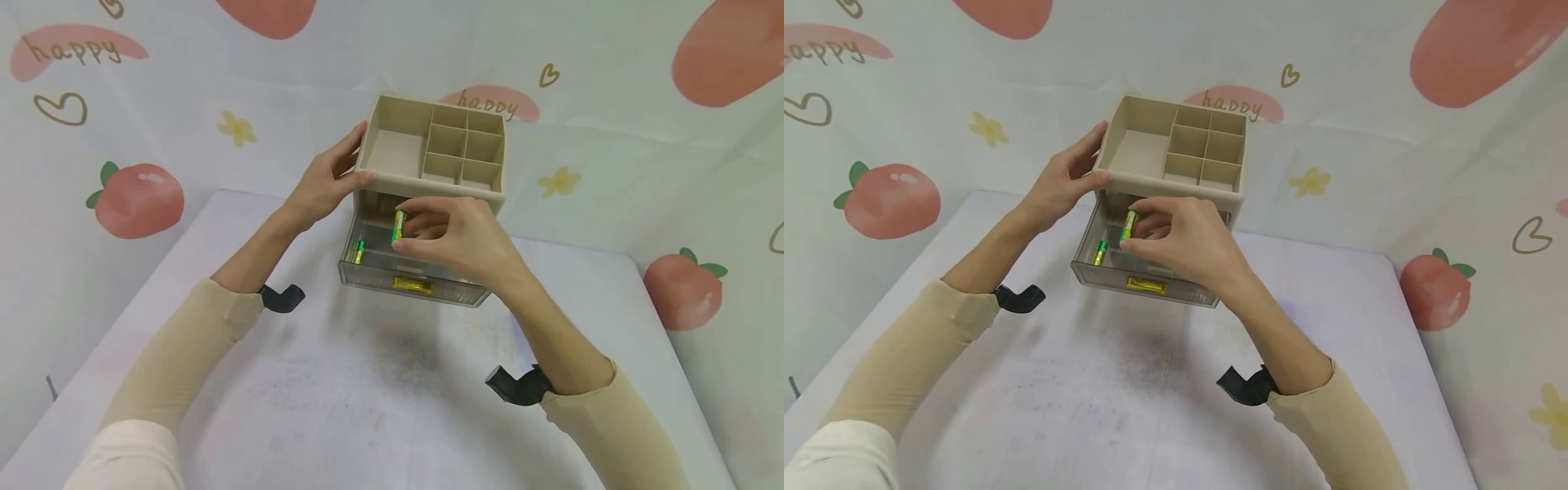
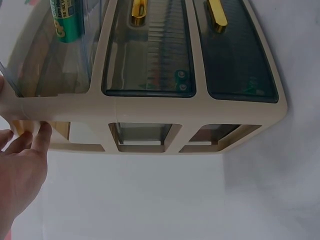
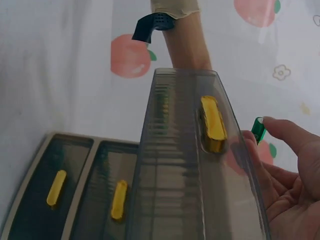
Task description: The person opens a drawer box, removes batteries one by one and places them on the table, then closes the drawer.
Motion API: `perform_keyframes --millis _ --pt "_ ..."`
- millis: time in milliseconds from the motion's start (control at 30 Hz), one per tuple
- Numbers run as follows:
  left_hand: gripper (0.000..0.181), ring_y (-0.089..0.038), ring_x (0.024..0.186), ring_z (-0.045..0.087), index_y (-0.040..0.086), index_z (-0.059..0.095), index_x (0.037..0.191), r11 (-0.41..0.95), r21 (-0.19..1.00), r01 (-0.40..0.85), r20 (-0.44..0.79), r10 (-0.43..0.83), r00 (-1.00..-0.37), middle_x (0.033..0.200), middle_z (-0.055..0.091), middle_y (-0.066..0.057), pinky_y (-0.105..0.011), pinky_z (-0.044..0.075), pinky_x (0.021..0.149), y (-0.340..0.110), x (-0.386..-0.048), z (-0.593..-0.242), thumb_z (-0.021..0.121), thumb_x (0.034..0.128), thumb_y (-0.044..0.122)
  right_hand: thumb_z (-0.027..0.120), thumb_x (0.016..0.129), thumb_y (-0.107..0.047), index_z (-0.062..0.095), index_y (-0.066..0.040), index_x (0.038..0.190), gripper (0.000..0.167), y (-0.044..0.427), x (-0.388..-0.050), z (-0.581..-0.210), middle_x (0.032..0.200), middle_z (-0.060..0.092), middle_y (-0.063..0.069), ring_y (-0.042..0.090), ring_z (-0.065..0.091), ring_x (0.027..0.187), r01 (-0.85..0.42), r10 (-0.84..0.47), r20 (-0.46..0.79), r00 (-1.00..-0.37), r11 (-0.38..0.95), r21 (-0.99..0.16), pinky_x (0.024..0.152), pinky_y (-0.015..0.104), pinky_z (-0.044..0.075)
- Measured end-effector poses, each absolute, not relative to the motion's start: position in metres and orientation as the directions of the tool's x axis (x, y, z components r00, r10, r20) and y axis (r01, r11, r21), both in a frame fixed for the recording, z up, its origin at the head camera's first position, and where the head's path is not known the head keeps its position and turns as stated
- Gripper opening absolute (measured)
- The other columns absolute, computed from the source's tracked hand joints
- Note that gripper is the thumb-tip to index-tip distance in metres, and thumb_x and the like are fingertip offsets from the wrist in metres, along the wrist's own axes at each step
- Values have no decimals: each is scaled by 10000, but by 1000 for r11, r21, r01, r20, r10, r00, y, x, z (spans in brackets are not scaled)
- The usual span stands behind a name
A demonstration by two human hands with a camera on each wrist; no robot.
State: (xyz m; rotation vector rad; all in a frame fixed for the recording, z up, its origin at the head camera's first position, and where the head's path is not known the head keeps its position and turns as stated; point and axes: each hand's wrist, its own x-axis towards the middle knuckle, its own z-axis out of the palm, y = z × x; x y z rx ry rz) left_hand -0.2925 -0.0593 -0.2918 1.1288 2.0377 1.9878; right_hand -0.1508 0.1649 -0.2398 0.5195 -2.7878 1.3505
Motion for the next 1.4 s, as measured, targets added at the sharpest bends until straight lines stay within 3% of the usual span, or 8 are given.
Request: perform_keyframes --millis 433,733,1133,1400 --pt "691 -258 1435 358 116 267 1581 -101 894 436 418 538 -732 1633 236 -52 -284 450 1018 -61 -293 -290 586 977 8 810 828 -87 687 -64 1227 418 214 -129 -243 954 718 93 171 709 833 -355 -247 266 -932 461 -814 777 262 579" --pt "693 -240 1456 321 154 242 1589 -94 898 430 409 540 -735 1647 194 -12 -299 429 1053 -61 -293 -289 571 992 24 768 823 47 663 -28 1255 451 254 -118 -256 931 705 38 138 700 825 -361 -204 300 -932 440 -822 755 218 571" --pt "692 -243 1463 304 155 219 1593 -97 893 440 419 536 -733 1646 196 -17 -309 424 1058 -57 -289 -294 553 1000 30 758 831 59 645 -26 1293 483 298 -104 -297 954 708 -30 88 696 806 -286 -116 264 -958 487 -825 734 172 557" --pt "692 -236 1467 297 145 228 1591 -105 892 439 425 524 -738 1642 207 1 -317 422 1065 -55 -290 -295 554 994 16 771 856 -29 632 -56 1325 489 327 -97 -329 975 702 -54 71 692 818 -181 -61 177 -982 542 -821 748 155 539"
